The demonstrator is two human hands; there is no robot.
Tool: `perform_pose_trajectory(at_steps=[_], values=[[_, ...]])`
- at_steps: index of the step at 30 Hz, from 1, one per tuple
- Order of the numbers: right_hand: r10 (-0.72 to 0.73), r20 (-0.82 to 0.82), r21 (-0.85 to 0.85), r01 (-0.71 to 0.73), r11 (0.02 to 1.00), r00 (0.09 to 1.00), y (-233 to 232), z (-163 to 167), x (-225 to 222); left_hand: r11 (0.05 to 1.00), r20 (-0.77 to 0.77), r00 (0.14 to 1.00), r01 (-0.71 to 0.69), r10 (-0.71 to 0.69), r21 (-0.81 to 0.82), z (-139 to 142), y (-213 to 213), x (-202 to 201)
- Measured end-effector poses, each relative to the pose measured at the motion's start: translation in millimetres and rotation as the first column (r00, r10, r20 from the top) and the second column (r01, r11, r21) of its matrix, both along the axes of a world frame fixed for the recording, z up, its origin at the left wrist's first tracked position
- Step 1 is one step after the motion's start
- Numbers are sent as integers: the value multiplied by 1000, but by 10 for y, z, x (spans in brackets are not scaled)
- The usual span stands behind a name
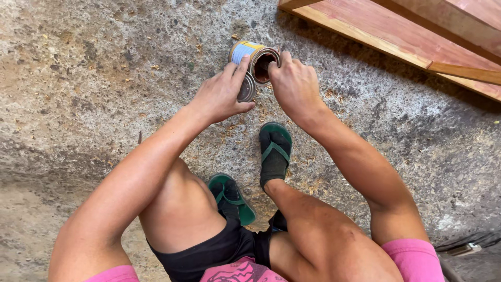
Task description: The person sits on the floor applying stain to a wooden cabinet frame using a brush, repeatedly dipping the brush into an open can of stain on the floor and brushing the wood surfaces and rails of the frame.
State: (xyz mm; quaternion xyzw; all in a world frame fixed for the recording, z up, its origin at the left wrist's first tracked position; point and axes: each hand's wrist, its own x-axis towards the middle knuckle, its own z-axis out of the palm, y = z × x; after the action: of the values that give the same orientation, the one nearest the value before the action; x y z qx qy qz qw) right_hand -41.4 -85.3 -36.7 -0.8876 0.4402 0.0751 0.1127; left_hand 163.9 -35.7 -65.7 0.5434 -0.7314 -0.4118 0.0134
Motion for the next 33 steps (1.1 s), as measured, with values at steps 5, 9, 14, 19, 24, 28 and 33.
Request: perform_pose_trajectory(at_steps=[5, 9, 14, 19, 24, 28, 33], values=[[-152, 281, 212, 93, 973, 948, -12, 242, -218, 1000, 26, 1000, -18, 17, 19, -35, 6, 40], [-399, 384, 373, 256, 892, 832, 162, 573, -715, 995, 19, 995, -96, 96, 18, -85, -58, 200], [-665, 450, 489, 458, 742, 596, 359, 301, -1073, 975, -54, 995, -94, 85, -202, -125, -135, 136], [-818, 456, 645, 503, 575, 350, 212, -375, -1031, 936, 146, 988, 92, -45, -339, -175, -205, -149], [-723, 573, 422, 617, 664, 386, 100, -715, -763, 952, 203, 979, 84, -23, -294, -152, -288, -85], [-642, 640, 297, 634, 714, 423, 106, -853, -633, 986, 408, 906, 154, -118, -58, -142, -245, 59], [-627, 633, 247, 649, 720, 455, 104, -977, -613, 960, 407, 913, 143, -34, -241, -256, -90, 235]])
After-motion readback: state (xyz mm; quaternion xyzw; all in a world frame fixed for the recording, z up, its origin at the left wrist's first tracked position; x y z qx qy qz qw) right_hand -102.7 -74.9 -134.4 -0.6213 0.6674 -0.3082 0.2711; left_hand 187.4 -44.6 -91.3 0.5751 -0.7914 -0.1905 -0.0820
